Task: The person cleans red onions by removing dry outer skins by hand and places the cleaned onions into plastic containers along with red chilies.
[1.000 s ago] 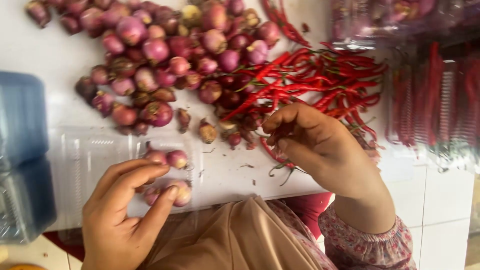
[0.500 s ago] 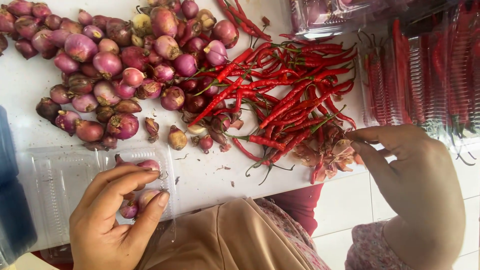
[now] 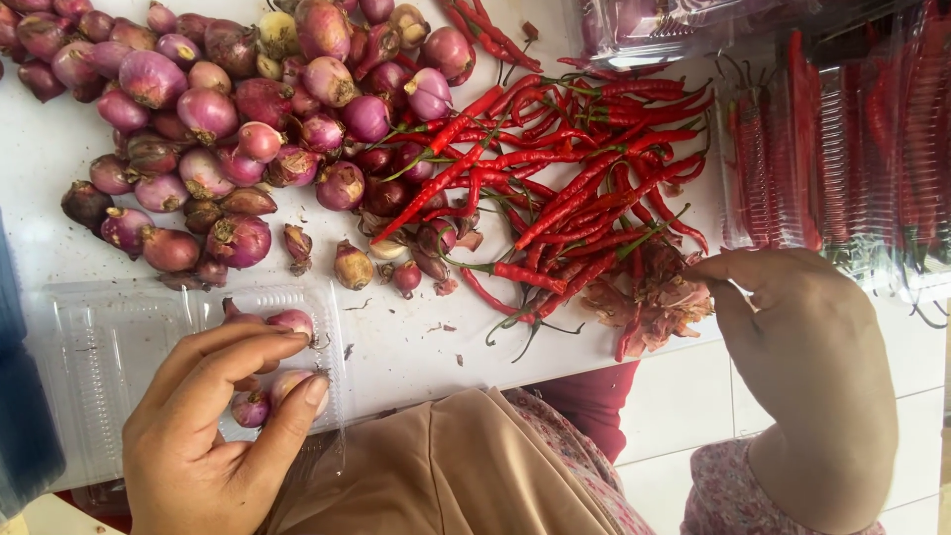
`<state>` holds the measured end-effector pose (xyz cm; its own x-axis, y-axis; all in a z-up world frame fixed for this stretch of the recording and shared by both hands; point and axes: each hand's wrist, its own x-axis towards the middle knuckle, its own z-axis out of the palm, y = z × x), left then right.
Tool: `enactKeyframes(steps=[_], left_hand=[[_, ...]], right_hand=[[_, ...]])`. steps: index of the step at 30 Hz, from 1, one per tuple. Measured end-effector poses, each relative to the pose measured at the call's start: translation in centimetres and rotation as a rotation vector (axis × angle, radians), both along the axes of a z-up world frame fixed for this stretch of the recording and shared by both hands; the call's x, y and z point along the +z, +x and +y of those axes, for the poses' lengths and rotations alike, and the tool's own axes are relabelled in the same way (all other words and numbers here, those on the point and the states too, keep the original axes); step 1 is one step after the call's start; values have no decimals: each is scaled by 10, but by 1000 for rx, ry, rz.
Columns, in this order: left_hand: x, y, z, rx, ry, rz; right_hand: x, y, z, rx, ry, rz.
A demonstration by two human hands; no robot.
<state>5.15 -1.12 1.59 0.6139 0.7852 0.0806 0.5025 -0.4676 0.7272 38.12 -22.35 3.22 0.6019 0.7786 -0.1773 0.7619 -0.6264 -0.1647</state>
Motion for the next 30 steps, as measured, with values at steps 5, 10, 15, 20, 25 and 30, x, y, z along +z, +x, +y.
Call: enactKeyframes(steps=[5, 10, 15, 20, 25, 30], left_hand=[[0, 0, 0, 6, -14, -9], [1, -1, 1, 14, -12, -11], [-1, -4, 4, -10, -11, -35], [1, -9, 10, -35, -18, -54], [1, -15, 15, -28, -22, -77], [0, -21, 23, -40, -83, -101]], right_hand=[[-5, -4, 6, 65, 62, -14], [-10, -6, 5, 47, 2, -54], [-11, -10, 5, 56, -103, -303], [-19, -2, 2, 201, 3, -313], [-15, -20, 37, 39, 242, 91], [13, -64, 106, 308, 339, 67]])
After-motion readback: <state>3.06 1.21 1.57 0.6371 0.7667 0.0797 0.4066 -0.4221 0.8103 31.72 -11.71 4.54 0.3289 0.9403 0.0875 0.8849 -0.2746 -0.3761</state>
